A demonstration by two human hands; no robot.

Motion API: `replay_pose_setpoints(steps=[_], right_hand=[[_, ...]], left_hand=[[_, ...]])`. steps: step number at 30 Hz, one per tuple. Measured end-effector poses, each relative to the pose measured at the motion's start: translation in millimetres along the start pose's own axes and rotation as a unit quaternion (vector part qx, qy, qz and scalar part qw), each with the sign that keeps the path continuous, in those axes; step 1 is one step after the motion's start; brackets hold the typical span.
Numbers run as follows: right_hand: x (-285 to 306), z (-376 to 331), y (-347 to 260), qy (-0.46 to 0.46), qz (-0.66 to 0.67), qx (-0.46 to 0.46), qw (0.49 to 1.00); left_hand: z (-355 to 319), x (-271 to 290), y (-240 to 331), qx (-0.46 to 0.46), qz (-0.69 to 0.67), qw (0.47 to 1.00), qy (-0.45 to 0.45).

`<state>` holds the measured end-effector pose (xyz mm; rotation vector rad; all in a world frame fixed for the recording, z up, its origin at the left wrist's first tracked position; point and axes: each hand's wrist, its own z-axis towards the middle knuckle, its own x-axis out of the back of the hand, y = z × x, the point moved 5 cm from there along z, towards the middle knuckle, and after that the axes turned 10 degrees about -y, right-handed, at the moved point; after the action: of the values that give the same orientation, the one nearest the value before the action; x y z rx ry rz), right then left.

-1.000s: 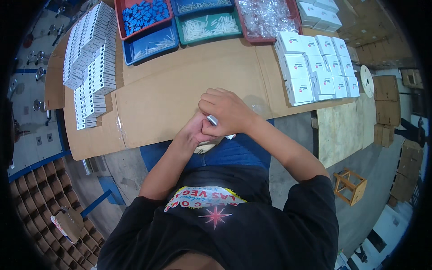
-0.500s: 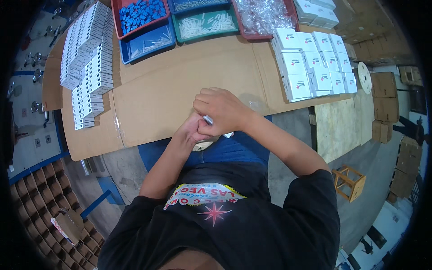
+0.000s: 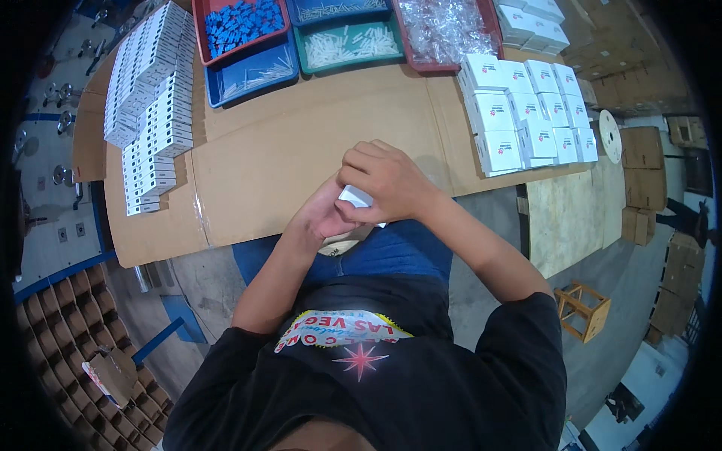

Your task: Packaging small blue and white components into small boxes at a warehouse workstation.

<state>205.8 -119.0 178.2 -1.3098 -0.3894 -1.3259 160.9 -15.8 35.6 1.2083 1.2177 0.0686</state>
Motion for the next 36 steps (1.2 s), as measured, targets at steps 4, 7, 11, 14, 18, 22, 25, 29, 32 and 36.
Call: replay_pose_setpoints(steps=[4, 7, 11, 14, 18, 22, 25, 29, 32, 36], right_hand=[[-6, -1, 1, -0.045, 0.010, 0.029, 0.999], [-9, 3, 1, -0.060, 0.013, 0.042, 0.997], [-13, -1, 4, -0.047, 0.040, 0.031, 0.998], [-14, 8, 4, -0.079, 0.046, 0.006, 0.996], [-6, 17, 5, -0.079, 0.057, 0.011, 0.995], [14, 14, 19, 0.058, 0.194, -0.062, 0.977], [38, 4, 28, 0.112, 0.183, -0.129, 0.968], [46, -13, 19, 0.065, 0.108, -0.250, 0.960], [34, -19, -11, -0.002, 0.071, -0.238, 0.969], [14, -27, -17, -0.027, 0.054, -0.281, 0.958]], left_hand=[[-1, 17, -38, 0.072, -0.125, 0.989, 0.018], [0, 24, -53, 0.068, -0.161, 0.984, 0.023], [-4, -8, 4, -0.027, 0.063, 0.998, 0.018], [-13, -2, 6, -0.007, 0.100, 0.995, 0.009], [-13, -15, 12, 0.069, -0.180, 0.981, 0.018], [-3, -36, 24, 0.082, -0.424, 0.902, -0.001], [3, -26, 20, 0.066, -0.374, 0.925, 0.013], [2, -21, 35, 0.023, -0.233, 0.972, -0.020], [3, -11, 30, 0.018, -0.326, 0.945, 0.012], [1, -8, 27, 0.019, -0.354, 0.933, 0.058]])
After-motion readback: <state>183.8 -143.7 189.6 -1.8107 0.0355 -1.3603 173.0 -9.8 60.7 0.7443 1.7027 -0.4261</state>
